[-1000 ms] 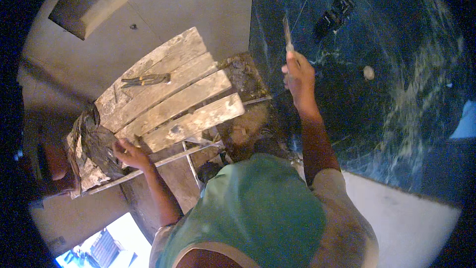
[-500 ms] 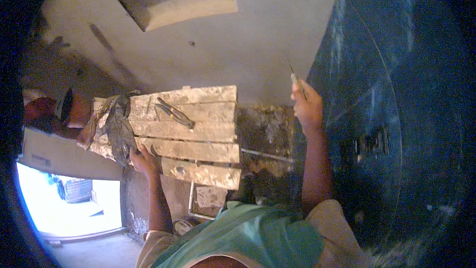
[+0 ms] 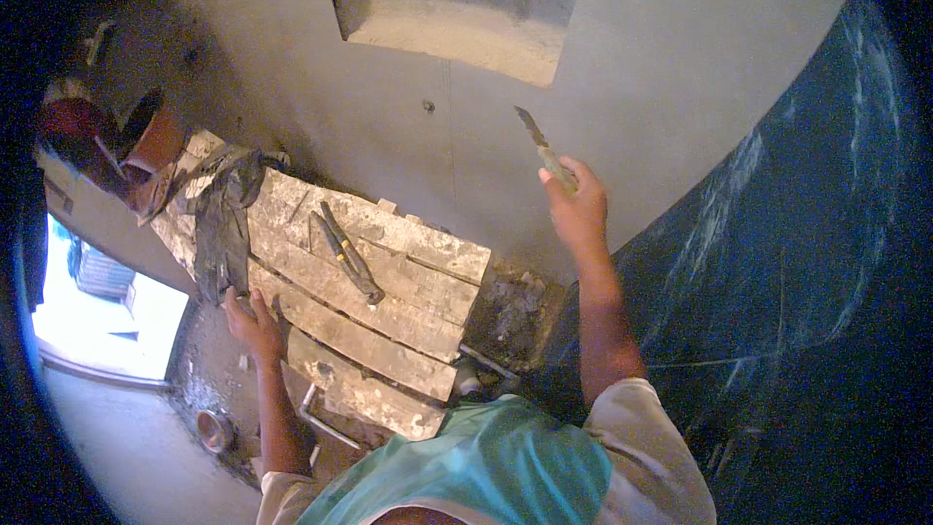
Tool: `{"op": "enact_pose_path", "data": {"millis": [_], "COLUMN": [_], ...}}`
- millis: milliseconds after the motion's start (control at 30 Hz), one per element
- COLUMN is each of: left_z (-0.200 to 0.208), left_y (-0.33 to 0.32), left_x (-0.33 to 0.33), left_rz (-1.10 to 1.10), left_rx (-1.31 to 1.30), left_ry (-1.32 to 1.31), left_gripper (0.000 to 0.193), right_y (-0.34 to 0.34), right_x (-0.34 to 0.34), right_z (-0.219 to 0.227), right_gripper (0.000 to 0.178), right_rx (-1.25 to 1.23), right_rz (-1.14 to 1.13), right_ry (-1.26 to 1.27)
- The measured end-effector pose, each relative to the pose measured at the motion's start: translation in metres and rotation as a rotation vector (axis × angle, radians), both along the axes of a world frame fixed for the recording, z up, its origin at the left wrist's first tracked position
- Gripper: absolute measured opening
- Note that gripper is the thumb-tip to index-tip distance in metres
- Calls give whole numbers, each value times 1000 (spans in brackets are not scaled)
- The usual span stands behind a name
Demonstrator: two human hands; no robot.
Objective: The person applies plaster or filler into the corners and along the edges of a wall niche using a small metal scraper.
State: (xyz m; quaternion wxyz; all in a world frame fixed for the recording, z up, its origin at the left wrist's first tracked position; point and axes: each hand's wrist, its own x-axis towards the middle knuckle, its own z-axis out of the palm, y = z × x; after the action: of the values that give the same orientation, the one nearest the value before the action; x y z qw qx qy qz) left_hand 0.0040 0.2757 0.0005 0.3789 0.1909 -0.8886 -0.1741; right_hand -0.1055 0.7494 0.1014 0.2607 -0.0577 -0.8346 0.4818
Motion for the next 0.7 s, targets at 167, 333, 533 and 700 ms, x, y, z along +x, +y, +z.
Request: {"op": "enact_pose_path", "data": {"millis": [167, 333, 533, 700], "left_z": [6, -7, -8, -3], "left_y": [3, -2, -1, 3], "left_x": [0, -4, -1, -6], "left_rz": [62, 100, 166, 239], "left_rx": [-39, -18, -3, -24], "left_ry": [-41, -47, -90, -173], "left_gripper": [52, 53, 52, 53], "right_y": [-8, -14, -12, -8], "right_x": [-37, -65, -120, -183], "right_z": [-4, 10, 35, 32], "right_gripper": [41, 43, 38, 35], "right_rx": [147, 362, 571, 601], "right_rz": [62, 73, 33, 37], "right_ry": [-47, -63, -123, -121]}}
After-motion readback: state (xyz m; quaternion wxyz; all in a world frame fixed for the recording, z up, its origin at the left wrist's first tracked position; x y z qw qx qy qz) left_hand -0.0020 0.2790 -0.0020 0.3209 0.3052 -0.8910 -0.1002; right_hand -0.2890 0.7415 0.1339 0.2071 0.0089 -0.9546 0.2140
